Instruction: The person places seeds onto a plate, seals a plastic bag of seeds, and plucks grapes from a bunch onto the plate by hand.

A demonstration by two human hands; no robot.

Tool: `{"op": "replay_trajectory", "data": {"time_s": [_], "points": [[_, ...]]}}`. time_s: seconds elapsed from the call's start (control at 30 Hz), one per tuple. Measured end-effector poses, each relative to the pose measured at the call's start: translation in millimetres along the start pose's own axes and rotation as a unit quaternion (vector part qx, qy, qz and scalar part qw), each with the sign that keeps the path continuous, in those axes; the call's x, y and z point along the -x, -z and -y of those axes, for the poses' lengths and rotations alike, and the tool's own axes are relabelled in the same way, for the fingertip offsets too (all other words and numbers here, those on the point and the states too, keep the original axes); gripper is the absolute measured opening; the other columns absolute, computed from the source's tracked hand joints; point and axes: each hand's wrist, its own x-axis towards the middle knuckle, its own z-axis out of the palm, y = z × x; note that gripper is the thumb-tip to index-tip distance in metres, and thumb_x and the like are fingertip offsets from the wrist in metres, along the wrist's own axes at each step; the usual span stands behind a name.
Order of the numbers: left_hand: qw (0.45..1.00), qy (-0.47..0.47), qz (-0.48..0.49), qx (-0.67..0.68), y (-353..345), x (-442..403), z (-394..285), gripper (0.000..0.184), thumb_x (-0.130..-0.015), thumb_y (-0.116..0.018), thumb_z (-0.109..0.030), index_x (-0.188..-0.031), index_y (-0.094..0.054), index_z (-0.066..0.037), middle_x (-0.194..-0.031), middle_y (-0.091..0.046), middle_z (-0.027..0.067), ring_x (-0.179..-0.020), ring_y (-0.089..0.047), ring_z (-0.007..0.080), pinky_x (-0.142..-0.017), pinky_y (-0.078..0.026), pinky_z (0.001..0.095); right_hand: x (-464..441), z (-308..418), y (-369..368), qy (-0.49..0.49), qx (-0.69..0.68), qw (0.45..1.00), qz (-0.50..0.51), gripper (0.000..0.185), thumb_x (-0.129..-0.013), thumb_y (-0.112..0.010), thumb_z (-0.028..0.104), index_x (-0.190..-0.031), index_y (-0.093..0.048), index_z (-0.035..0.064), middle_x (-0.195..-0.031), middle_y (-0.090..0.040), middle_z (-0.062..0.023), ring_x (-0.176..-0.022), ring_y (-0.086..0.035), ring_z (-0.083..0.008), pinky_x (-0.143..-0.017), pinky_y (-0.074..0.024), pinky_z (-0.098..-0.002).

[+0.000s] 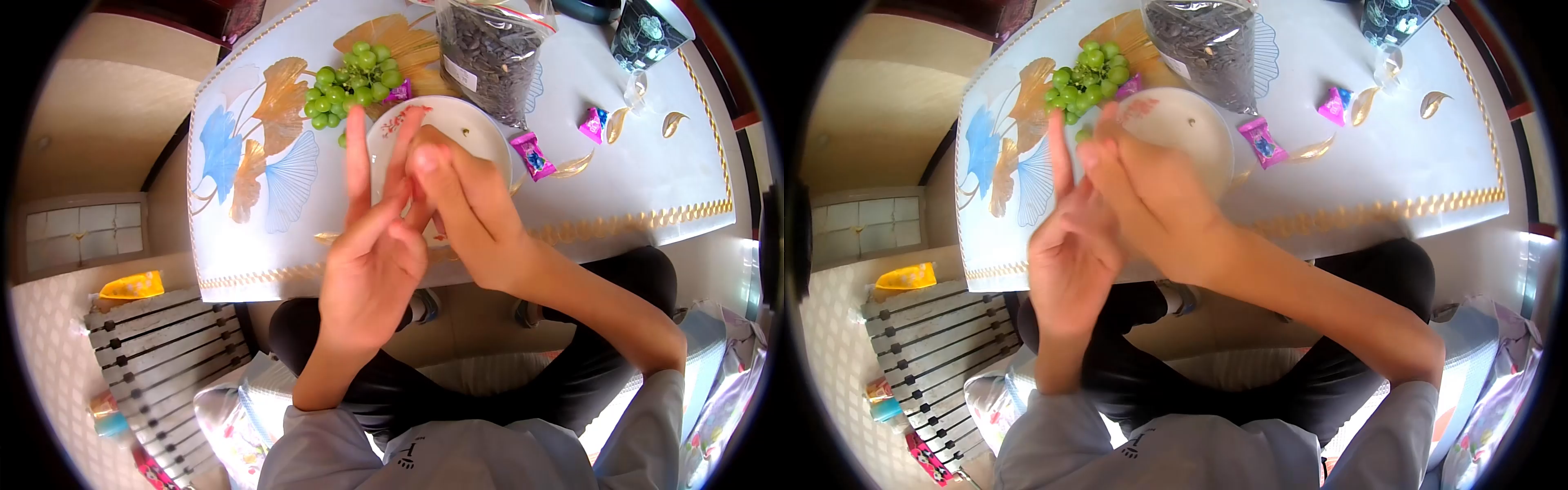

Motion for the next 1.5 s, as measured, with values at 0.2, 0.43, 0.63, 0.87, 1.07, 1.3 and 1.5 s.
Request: {"op": "replay_trajectory", "data": {"time_s": [0.2,0.43,0.63,0.87,1.07,1.3,1.5], "points": [[0.996,-0.005,-0.034,-0.083,-4,2,13,0.078,-0.099,-0.042,0.001,-0.161,-0.005,-0.029,-0.165,-0.014,-0.0045,-0.126,-0.045,0.0042,-0.085,-0.045,0.0146,4,-22,-1,0.192,0.082,0.978,-0.016,0.012,-0.093,-0.057,0.012,-0.092,-0.061,0.0018,-0.08,-0.058,-0.015,-0.066,-0.059,-0.0341,-0.058,-0.0466,-0.0406],[0.989,-0.032,-0.022,-0.145,-18,9,18,0.079,-0.096,-0.039,0.0,-0.161,-0.002,-0.023,-0.167,-0.008,-0.0047,-0.131,-0.042,0.0067,-0.092,-0.042,0.0183,-1,-8,2,0.248,0.173,0.953,-0.015,0.015,-0.09,-0.053,0.007,-0.076,-0.054,0.0009,-0.07,-0.052,-0.009,-0.051,-0.051,-0.0243,-0.048,-0.0418,-0.0364],[0.979,-0.026,-0.033,-0.197,-21,9,17,0.076,-0.096,-0.039,-0.006,-0.161,-0.002,-0.02,-0.168,-0.006,-0.0033,-0.144,-0.032,0.0126,-0.106,-0.037,0.0249,0,-16,-5,0.294,0.119,0.947,-0.044,0.015,-0.096,-0.046,0.002,-0.081,-0.05,-0.0011,-0.071,-0.051,-0.0095,-0.05,-0.048,-0.022,-0.045,-0.0391,-0.0335],[0.986,-0.027,-0.032,-0.163,-18,11,19,0.074,-0.098,-0.039,-0.006,-0.161,-0.004,-0.021,-0.167,-0.007,-0.0011,-0.146,-0.03,0.016,-0.112,-0.035,0.0299,-2,-24,-3,0.399,0.206,0.891,-0.06,0.006,-0.091,-0.05,-0.002,-0.085,-0.048,-0.0014,-0.078,-0.053,-0.0123,-0.05,-0.05,-0.0211,-0.04,-0.038,-0.0314],[0.995,-0.012,-0.079,-0.056,-18,13,16,0.079,-0.094,-0.039,0.005,-0.16,-0.011,-0.026,-0.166,-0.014,-0.0004,-0.147,-0.03,0.021,-0.117,-0.037,0.0405,-2,-25,-1,0.366,0.201,0.908,-0.034,0.009,-0.091,-0.05,-0.001,-0.082,-0.049,-0.0018,-0.073,-0.051,-0.0113,-0.05,-0.05,-0.0222,-0.041,-0.0398,-0.0325],[0.993,0.012,-0.069,-0.095,-10,9,6,0.075,-0.096,-0.044,0.0,-0.16,-0.014,-0.026,-0.163,-0.023,-0.0018,-0.136,-0.04,0.0108,-0.099,-0.041,0.0235,-1,-18,2,0.187,0.165,0.968,0.011,0.017,-0.099,-0.048,0.01,-0.086,-0.054,-0.0002,-0.069,-0.052,-0.0115,-0.05,-0.05,-0.0224,-0.051,-0.0438,-0.0327],[0.981,-0.043,-0.119,-0.146,23,0,-31,0.064,-0.095,-0.054,-0.002,-0.152,-0.034,-0.02,-0.149,-0.045,0.0025,-0.12,-0.057,0.0141,-0.087,-0.048,0.0204,-10,-13,15,0.081,0.062,0.992,0.074,0.02,-0.1,-0.053,0.022,-0.11,-0.058,0.0057,-0.073,-0.057,-0.0108,-0.066,-0.059,-0.0178,-0.06,-0.0459,-0.0336]]}}
